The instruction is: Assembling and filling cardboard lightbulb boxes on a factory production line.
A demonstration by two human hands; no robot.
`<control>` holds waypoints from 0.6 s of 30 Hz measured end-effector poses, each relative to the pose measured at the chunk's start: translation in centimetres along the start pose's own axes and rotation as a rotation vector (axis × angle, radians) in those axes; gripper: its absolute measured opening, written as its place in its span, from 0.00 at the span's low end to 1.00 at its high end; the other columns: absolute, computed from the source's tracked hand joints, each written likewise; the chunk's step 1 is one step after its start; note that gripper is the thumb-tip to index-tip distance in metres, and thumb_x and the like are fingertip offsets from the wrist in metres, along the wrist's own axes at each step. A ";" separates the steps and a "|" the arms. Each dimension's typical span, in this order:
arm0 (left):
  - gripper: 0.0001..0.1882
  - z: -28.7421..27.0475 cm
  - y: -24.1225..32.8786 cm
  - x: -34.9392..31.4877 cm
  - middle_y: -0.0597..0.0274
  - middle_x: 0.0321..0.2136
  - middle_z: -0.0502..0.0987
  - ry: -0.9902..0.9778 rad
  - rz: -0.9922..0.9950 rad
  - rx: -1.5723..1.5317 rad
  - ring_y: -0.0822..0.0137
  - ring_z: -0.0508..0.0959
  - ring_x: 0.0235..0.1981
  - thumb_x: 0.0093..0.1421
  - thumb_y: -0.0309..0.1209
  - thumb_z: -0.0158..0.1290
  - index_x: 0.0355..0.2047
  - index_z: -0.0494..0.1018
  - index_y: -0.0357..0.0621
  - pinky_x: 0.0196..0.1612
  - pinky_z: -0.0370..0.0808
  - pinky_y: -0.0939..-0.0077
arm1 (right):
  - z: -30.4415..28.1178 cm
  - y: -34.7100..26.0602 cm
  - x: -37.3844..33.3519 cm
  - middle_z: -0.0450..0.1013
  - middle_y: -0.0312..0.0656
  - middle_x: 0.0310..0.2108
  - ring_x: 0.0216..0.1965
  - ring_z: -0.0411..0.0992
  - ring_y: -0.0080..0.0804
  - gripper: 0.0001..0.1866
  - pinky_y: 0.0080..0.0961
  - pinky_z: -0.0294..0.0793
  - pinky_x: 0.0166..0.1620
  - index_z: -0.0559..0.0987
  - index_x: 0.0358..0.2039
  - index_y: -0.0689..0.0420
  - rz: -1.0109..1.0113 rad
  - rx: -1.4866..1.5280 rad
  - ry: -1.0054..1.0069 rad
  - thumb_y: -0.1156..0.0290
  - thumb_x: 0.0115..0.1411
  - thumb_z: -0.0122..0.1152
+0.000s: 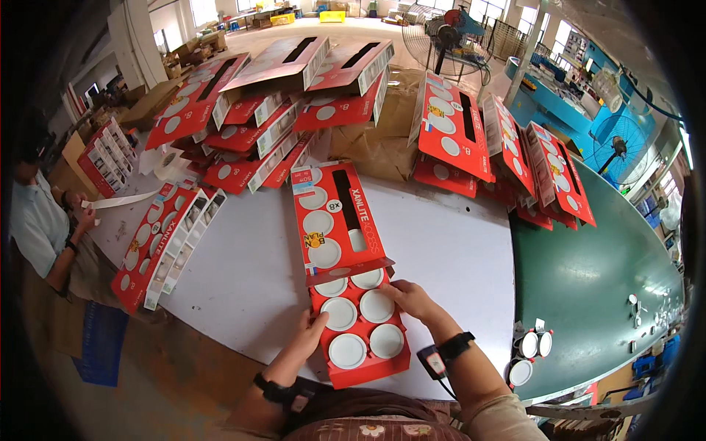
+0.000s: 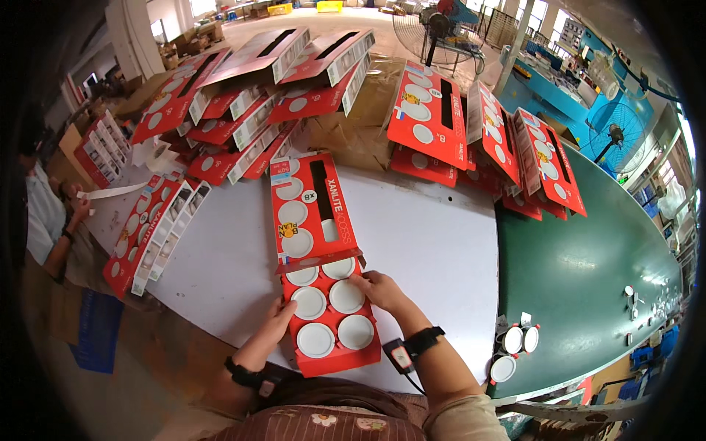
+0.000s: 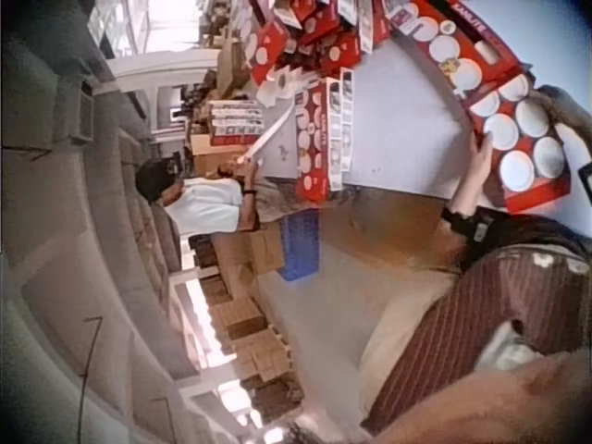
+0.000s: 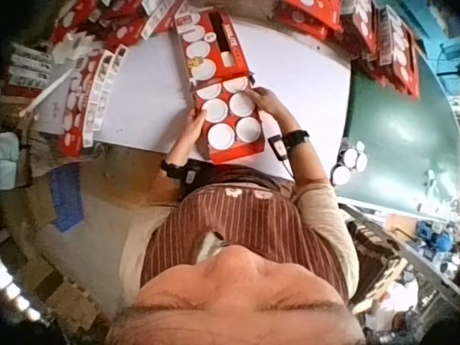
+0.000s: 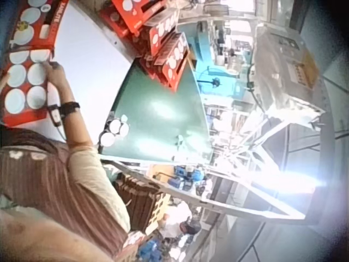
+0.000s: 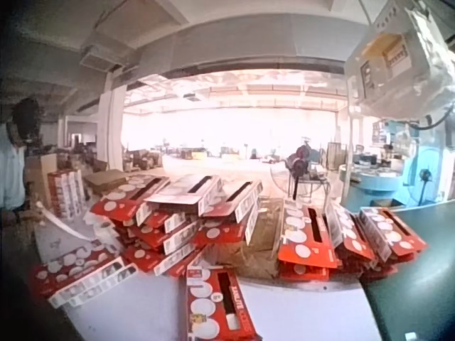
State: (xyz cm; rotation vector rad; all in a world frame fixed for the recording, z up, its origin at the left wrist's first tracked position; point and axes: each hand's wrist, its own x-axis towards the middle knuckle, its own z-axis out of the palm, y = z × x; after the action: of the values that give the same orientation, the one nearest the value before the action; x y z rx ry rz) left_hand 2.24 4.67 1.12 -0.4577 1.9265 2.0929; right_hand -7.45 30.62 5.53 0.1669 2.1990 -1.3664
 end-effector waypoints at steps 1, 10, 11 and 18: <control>0.32 -0.2 -0.2 -0.8 0.49 0.55 0.70 -0.055 0.056 -0.093 0.57 0.70 0.57 0.63 0.41 0.56 0.60 0.61 0.35 0.58 0.67 0.61 | 0.0 0.3 -0.8 0.77 0.57 0.38 0.41 0.77 0.44 0.37 0.33 0.75 0.45 0.74 0.49 0.71 -0.057 -0.014 -0.025 0.44 0.59 0.60; 0.36 1.0 -1.2 -2.4 0.41 0.54 0.71 0.042 0.151 0.422 0.48 0.73 0.54 0.56 0.38 0.61 0.60 0.60 0.35 0.56 0.70 0.60 | 2.3 0.1 -4.0 0.76 0.56 0.36 0.39 0.77 0.48 0.32 0.38 0.75 0.43 0.73 0.41 0.66 -0.064 -0.401 0.071 0.47 0.53 0.68; 0.35 1.0 -0.9 -2.4 0.41 0.54 0.71 0.034 0.151 0.397 0.49 0.73 0.55 0.57 0.38 0.61 0.60 0.60 0.36 0.56 0.70 0.60 | 2.3 0.1 -4.0 0.76 0.56 0.36 0.38 0.77 0.48 0.32 0.38 0.75 0.43 0.74 0.41 0.66 -0.053 -0.404 0.073 0.47 0.53 0.68; 0.28 -0.5 -0.7 -5.0 0.47 0.50 0.75 -0.072 -0.106 0.412 0.57 0.75 0.52 0.63 0.41 0.55 0.57 0.64 0.34 0.55 0.70 0.64 | 2.2 1.8 -4.6 0.77 0.57 0.35 0.37 0.76 0.51 0.26 0.40 0.73 0.42 0.76 0.37 0.65 -0.102 -0.303 0.059 0.50 0.60 0.60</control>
State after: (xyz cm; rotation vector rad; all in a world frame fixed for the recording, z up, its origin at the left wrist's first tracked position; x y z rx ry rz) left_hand 7.14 4.35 2.50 -0.3767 2.1623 1.5668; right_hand -2.09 30.37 5.69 -0.0174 2.4611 -1.0725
